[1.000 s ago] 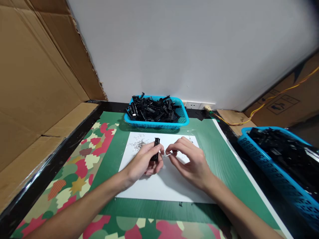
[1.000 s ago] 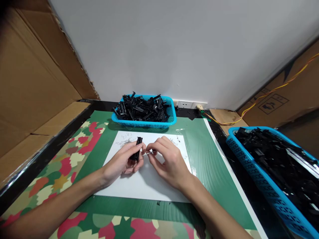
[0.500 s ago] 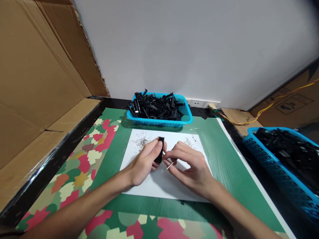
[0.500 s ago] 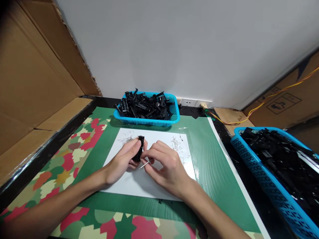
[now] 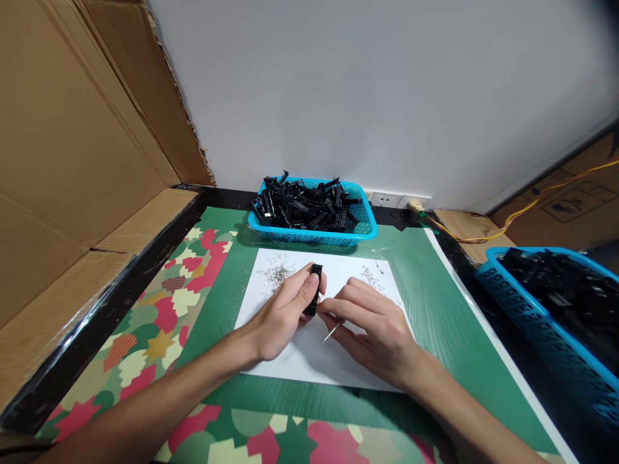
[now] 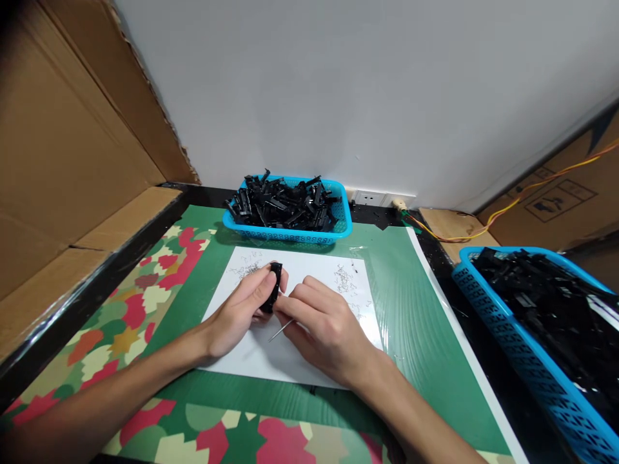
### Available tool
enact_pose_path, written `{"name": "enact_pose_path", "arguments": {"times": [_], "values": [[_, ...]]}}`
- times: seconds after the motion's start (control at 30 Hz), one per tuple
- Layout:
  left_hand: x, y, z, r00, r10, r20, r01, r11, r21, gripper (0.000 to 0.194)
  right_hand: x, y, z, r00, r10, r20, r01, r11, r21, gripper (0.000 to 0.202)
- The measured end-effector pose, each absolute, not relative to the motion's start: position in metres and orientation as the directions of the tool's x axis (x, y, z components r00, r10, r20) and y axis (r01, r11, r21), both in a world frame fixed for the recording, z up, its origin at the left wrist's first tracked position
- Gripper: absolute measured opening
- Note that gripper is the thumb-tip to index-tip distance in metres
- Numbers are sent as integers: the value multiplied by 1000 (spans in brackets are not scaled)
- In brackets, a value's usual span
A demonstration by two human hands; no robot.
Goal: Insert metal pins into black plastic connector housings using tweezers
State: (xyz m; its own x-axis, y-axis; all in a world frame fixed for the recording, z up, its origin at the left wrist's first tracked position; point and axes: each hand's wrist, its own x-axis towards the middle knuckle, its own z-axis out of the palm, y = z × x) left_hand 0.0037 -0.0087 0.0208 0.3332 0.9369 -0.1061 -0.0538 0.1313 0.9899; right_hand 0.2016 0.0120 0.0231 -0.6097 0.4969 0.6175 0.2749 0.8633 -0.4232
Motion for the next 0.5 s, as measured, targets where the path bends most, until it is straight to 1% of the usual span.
{"name": "enact_pose_path", "arguments": {"times": [0.17,0.33,0.5], "values": [[3,-9,22,335,937,-96,-44,117,992,46,203,12,22,-625,520,583,265,843,-468,19],[2,-9,24,327,942,-73,1,77,997,45,205,13,20,-644,480,595,276,872,-405,19],[3,-9,23,305,952,-29,74,6,997,45,207,14,19,-678,460,573,289,884,-368,19]]}}
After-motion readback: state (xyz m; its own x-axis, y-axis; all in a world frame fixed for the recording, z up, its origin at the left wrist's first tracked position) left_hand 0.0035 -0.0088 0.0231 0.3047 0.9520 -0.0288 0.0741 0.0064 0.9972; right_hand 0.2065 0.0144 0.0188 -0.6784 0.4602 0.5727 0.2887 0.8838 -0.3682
